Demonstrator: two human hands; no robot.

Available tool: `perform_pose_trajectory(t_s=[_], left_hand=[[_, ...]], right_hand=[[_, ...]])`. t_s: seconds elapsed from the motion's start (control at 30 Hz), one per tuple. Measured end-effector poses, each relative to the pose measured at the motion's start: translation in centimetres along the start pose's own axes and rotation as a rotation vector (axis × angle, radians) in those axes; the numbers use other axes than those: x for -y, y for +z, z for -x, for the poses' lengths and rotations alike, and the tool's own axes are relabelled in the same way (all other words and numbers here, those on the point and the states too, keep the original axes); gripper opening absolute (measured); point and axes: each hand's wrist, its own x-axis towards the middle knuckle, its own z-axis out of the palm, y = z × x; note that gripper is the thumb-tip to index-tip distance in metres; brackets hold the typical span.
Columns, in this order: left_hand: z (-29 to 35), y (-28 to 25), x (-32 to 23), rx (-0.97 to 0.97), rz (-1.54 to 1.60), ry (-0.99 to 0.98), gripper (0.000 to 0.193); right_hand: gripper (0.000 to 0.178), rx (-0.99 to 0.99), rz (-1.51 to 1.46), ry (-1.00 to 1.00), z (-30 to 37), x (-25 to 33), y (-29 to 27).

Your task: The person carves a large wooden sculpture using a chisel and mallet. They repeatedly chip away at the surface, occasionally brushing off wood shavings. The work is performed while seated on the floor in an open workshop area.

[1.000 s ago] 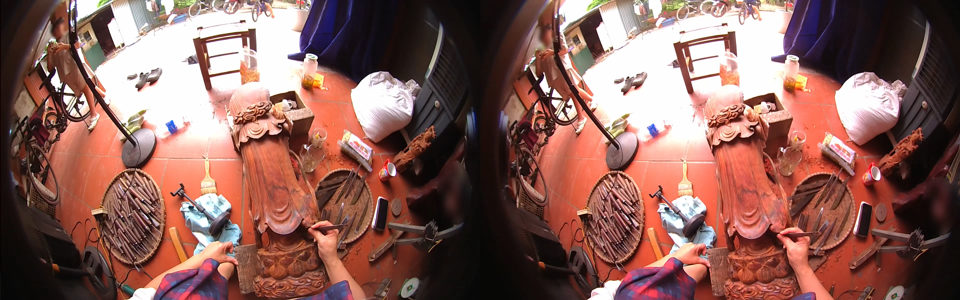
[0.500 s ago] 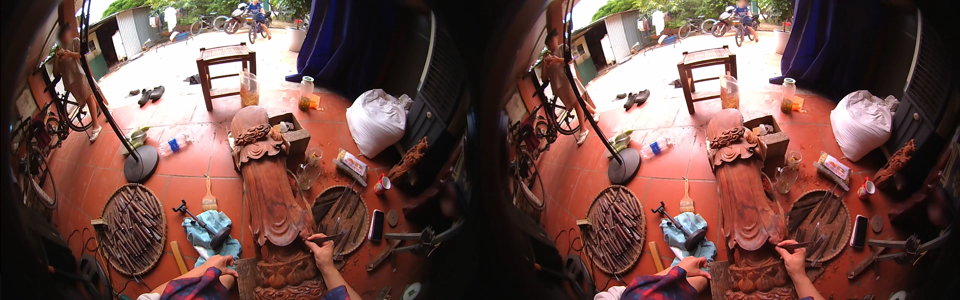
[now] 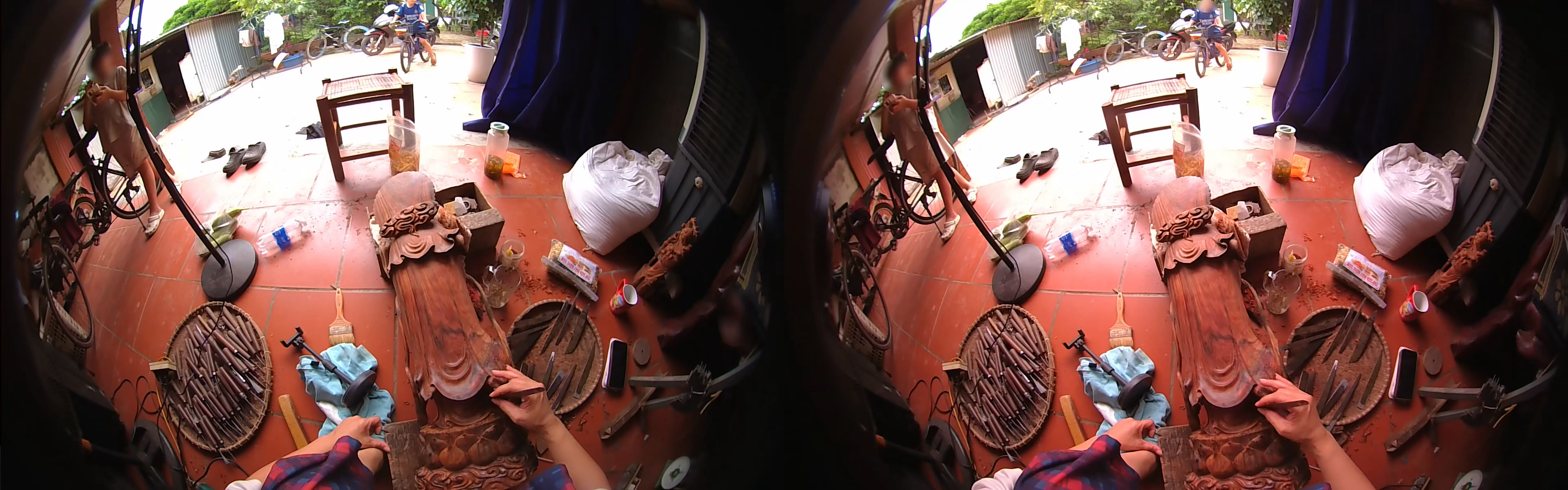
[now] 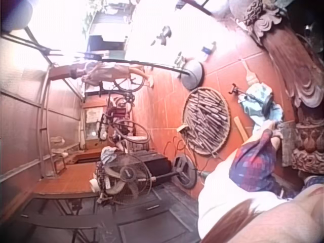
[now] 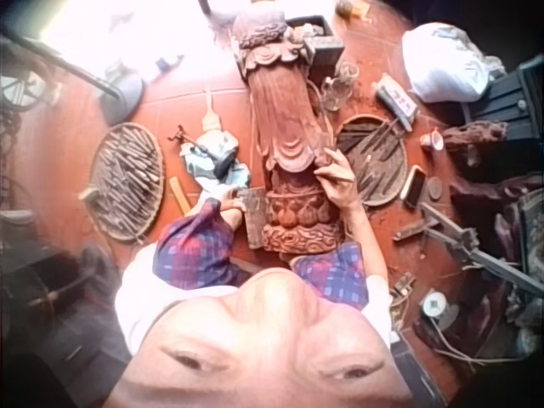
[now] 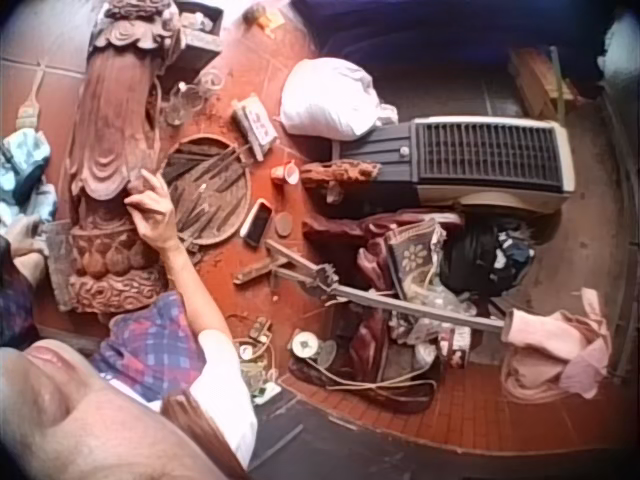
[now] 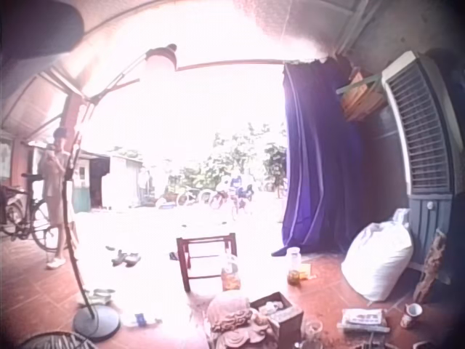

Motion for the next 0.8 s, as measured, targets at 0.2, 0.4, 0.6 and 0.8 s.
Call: perform_pose_trajectory(t_s=[0.2,0.4,0.6,0.8], left_hand=[[0.1,0.1,0.0,-0.041,-0.005,0.025,0.065],[0.0,0.0,-0.2,-0.026,-0.017,0.019,0.066],[0.0,0.1,-0.1,-0.04,-0.004,0.025,0.065],[0.0,0.0,0.0,-0.021,-0.004,0.027,0.065]], right_hand=[[0.01,-0.014,-0.382,0.201,0.1,-2.0,0.1],[0.011,-0.041,-0.399,0.243,-0.2,-2.3,0.3],[0.011,-0.041,-0.419,0.253,0.5,-2.9,0.5],[0.012,-0.115,-0.373,0.24,0.5,-2.5,0.8]])
